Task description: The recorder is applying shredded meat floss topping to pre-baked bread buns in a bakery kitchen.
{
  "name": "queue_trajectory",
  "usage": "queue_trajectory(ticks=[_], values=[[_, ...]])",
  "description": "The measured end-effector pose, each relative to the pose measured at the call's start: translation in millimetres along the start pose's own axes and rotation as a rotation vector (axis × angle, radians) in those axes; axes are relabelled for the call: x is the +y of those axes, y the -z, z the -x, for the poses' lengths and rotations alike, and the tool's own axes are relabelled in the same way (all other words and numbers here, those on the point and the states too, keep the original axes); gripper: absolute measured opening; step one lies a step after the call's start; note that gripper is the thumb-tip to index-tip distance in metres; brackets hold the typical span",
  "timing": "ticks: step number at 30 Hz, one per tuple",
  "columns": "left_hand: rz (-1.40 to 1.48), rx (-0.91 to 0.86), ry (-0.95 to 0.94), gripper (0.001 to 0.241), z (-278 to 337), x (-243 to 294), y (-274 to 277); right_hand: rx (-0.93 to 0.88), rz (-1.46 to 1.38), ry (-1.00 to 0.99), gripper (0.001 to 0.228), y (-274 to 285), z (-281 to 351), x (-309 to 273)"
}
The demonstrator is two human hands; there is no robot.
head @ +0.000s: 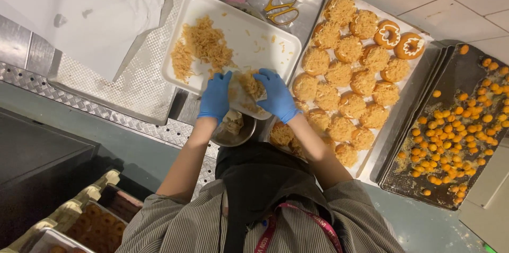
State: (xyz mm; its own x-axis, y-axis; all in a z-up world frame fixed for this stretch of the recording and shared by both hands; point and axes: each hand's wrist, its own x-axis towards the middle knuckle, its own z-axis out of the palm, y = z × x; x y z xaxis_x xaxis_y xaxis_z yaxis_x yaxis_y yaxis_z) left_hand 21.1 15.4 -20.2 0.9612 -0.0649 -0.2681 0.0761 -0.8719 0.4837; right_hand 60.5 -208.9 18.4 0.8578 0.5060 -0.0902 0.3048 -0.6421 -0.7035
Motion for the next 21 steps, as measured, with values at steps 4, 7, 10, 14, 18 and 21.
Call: queue_trajectory(ticks=[4,7,10,14,18,21], values=[[0.344,0.058,-0.105,0.077,-3,-19,-43,-0.092,0.102,0.045,0.083,2,-3,-9],[0.411,0.000,-0.098,0.083,-2,8,-9,-0.206,0.242,0.066,0.091,16,-3,-23],[0.365,-0.024,-0.054,0.083,4,21,1,-0.232,0.278,0.035,0.096,3,5,-21],[0.397,0.060,-0.115,0.071,-4,3,-49,-0.059,0.027,-0.118,0.092,-18,11,-17],[0.325,0.109,-0.160,0.080,3,23,-4,0.057,-0.075,-0.130,0.085,-25,7,-4],[0.540,0.061,-0.188,0.066,-2,19,-23,0.112,-0.159,-0.112,0.066,-42,11,16]])
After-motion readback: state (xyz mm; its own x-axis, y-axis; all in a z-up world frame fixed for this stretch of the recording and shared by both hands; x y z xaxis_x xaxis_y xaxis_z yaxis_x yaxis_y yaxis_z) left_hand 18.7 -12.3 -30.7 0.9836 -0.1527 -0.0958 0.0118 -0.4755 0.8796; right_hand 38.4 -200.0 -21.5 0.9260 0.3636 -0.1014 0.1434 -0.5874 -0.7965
